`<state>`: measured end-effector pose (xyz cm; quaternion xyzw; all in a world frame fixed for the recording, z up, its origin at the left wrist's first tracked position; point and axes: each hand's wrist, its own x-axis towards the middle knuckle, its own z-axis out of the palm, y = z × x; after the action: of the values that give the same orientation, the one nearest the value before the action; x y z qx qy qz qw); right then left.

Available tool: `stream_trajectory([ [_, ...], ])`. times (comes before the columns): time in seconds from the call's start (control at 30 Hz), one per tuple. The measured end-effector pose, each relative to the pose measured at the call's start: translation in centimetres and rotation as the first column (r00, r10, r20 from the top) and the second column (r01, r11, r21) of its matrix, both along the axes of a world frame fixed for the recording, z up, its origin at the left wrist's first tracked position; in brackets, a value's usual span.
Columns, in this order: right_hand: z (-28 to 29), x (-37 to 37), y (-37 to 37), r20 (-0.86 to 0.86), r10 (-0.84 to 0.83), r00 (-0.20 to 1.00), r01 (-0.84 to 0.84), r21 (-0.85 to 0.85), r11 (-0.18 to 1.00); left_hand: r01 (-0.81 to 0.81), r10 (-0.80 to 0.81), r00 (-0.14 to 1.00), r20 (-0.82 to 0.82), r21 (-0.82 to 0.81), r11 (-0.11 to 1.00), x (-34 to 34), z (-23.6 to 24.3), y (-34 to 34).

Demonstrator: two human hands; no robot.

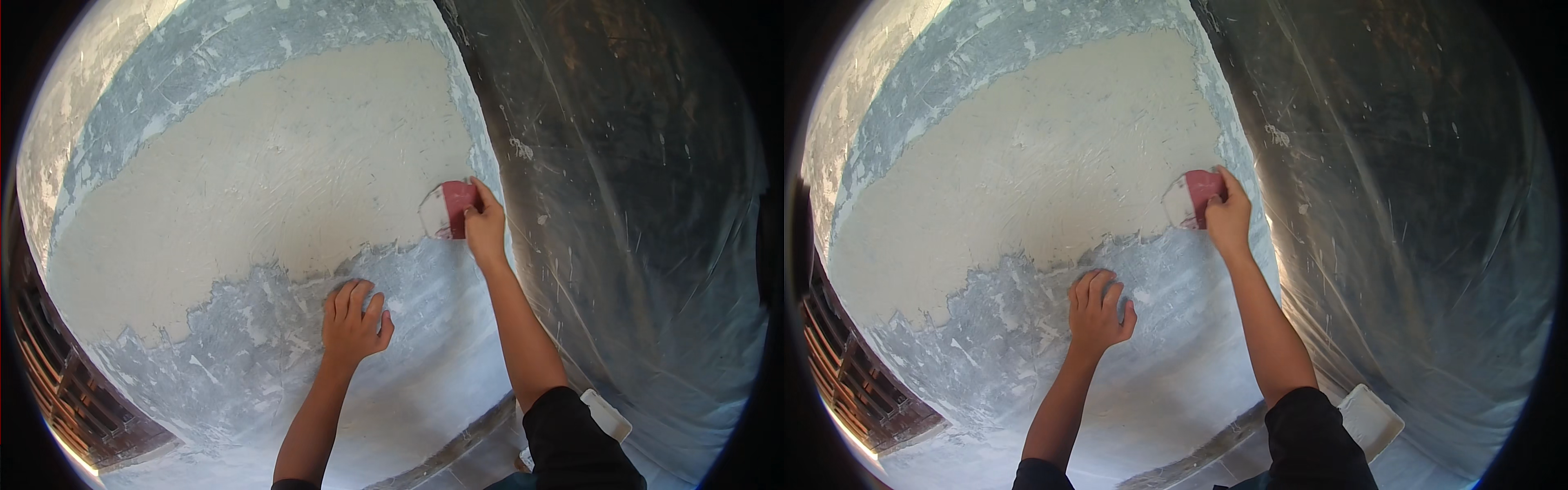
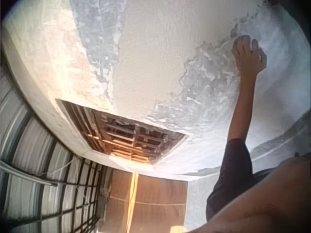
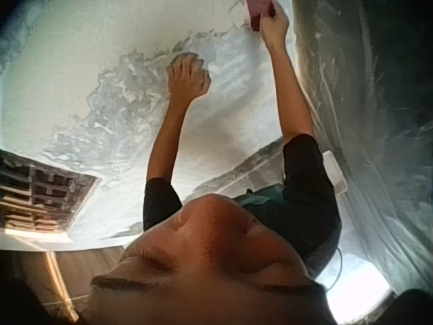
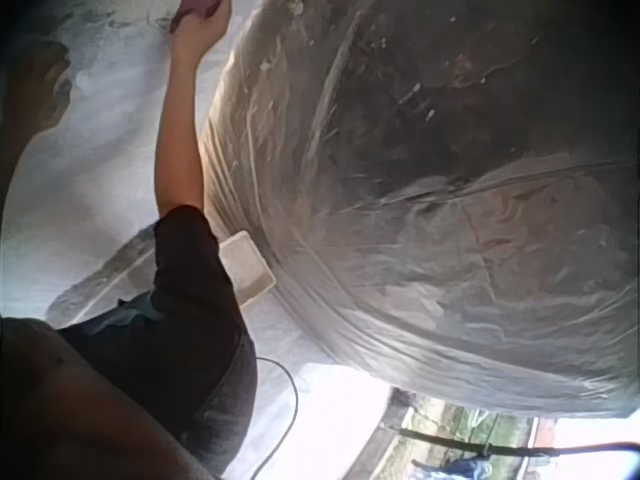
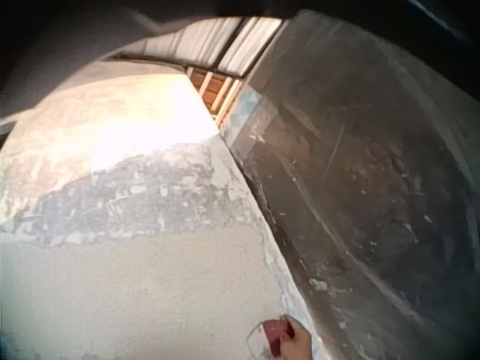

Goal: The person applies wall putty to a wall using a plastic spreader.

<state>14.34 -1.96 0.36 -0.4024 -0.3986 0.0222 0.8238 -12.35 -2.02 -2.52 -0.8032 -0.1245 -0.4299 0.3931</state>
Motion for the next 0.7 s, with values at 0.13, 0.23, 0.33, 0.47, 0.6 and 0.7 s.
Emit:
stream_trajectory([
  [0.13,0.1,0.7,-1.1,-0.063,0.051,0.997,-0.050,0.026,0.998,-0.019,0.019,1.000,-0.004,-0.002,1.000,0.0,0.1,-0.1],
  [0.23,0.8,-2.1,-1.2,0.182,-0.013,0.983,0.011,0.011,1.000,-0.003,0.003,1.000,0.000,0.003,1.000,-0.3,0.1,-0.1],
  [0.33,0.1,0.6,-0.4,-0.070,-0.005,0.998,0.005,-0.006,1.000,0.013,-0.013,1.000,0.004,0.005,1.000,0.0,-0.1,0.0],
  [0.47,-0.3,-0.1,-0.6,-0.083,0.052,0.995,-0.050,0.028,0.998,-0.011,0.011,1.000,-0.006,-0.012,1.000,-0.1,-0.1,-0.2],
  [0.6,0.2,0.0,0.0,-0.007,0.015,1.000,-0.016,-0.037,0.999,-0.002,0.002,1.000,0.002,-0.011,1.000,-0.1,0.1,0.1],
  [0.7,-0.1,1.3,-0.3,-0.093,0.037,0.995,-0.040,-0.021,0.999,0.008,-0.008,1.000,0.003,-0.003,1.000,0.0,-0.1,0.0],
])
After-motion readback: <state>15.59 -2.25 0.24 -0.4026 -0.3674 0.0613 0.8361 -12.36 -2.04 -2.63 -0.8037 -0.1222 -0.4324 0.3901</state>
